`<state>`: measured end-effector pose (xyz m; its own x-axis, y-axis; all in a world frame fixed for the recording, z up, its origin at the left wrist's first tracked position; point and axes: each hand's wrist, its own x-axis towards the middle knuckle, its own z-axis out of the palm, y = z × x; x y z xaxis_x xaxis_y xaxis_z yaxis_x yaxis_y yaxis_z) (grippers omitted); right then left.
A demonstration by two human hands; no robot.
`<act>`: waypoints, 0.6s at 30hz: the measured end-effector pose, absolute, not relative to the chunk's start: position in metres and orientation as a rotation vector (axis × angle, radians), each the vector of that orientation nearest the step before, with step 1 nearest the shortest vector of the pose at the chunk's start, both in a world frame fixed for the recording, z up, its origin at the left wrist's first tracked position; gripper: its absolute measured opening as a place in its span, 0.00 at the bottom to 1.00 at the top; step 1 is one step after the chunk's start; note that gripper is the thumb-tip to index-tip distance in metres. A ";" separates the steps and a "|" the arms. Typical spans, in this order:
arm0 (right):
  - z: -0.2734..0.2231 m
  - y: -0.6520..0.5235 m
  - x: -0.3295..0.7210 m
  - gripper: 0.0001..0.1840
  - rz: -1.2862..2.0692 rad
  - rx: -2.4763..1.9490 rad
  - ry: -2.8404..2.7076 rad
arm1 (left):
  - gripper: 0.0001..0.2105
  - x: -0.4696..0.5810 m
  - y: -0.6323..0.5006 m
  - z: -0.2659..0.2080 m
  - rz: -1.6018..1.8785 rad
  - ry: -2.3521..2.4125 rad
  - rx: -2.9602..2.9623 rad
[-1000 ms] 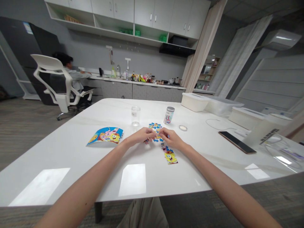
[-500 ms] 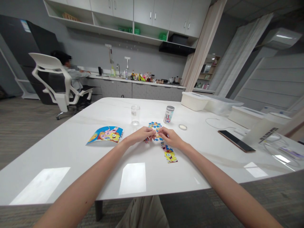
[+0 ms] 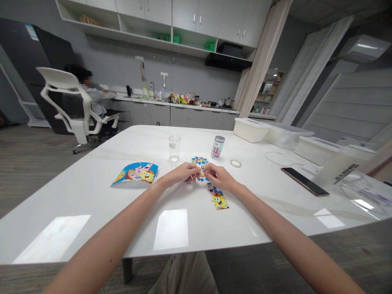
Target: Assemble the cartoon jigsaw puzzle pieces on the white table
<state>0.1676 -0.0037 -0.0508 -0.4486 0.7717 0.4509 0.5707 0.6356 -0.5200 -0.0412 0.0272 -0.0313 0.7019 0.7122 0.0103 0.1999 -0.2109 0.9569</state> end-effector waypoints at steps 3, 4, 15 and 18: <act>-0.049 -0.004 0.166 0.07 0.370 -1.053 -2.174 | 0.23 -0.041 0.027 -0.032 0.564 0.750 1.725; -0.049 -0.004 0.166 0.07 0.369 -1.055 -2.168 | 0.23 -0.041 0.027 -0.032 0.572 0.755 1.715; -0.047 -0.007 0.165 0.07 0.434 -1.059 -2.150 | 0.22 -0.042 0.034 -0.037 0.578 0.701 1.774; -0.049 -0.006 0.166 0.08 0.454 -1.040 -2.139 | 0.23 -0.041 0.032 -0.035 0.584 0.714 1.761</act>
<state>0.1657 -0.0062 -0.0488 -0.4286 0.7882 0.4415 0.5407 0.6153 -0.5736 -0.0409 0.0317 -0.0348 0.6976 0.7155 0.0370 0.1788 -0.2239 0.9581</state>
